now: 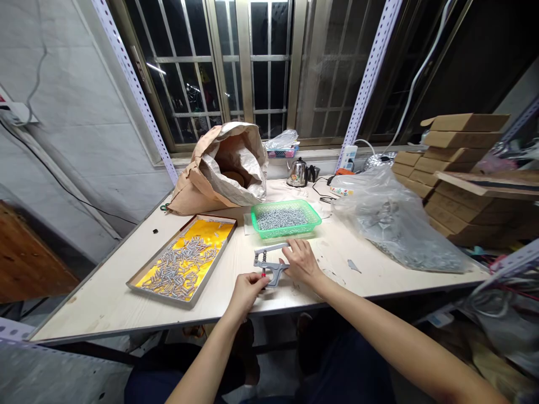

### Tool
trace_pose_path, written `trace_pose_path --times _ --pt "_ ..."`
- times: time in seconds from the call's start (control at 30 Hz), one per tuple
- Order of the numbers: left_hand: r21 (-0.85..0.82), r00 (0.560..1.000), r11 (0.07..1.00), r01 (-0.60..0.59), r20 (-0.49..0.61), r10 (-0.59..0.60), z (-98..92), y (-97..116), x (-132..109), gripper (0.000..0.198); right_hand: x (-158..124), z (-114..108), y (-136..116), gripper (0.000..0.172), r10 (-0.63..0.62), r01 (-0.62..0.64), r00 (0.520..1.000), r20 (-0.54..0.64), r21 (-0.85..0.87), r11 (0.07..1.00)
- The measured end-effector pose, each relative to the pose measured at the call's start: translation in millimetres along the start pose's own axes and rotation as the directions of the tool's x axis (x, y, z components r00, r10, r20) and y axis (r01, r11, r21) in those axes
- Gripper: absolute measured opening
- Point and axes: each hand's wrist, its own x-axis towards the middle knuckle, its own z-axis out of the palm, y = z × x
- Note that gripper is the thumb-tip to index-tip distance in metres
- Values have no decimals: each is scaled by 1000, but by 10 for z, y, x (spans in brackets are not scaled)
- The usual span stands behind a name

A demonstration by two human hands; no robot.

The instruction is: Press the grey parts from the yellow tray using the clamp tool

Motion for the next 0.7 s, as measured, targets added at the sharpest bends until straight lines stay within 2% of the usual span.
trace_pose_path --times 0.1,0.2,0.37,0.53,0.7 --pt "30 999 999 23 -26 -22 1 23 24 31 -81 25 -36 31 45 -45 996 -78 3 999" --pt "-20 995 999 46 -88 -48 31 39 52 26 -162 16 -79 43 143 -140 984 -103 35 990" --pt "-233 987 972 -4 -155 -33 153 86 48 15 -226 -58 -70 39 253 -241 961 -112 109 964" --pt "-193 990 980 -55 -134 29 296 237 50 11 -273 -119 9 47 304 -293 947 -105 109 950" --pt "-196 994 979 -53 -107 32 360 294 58 10 -372 -51 83 49 345 -333 932 -113 112 936"
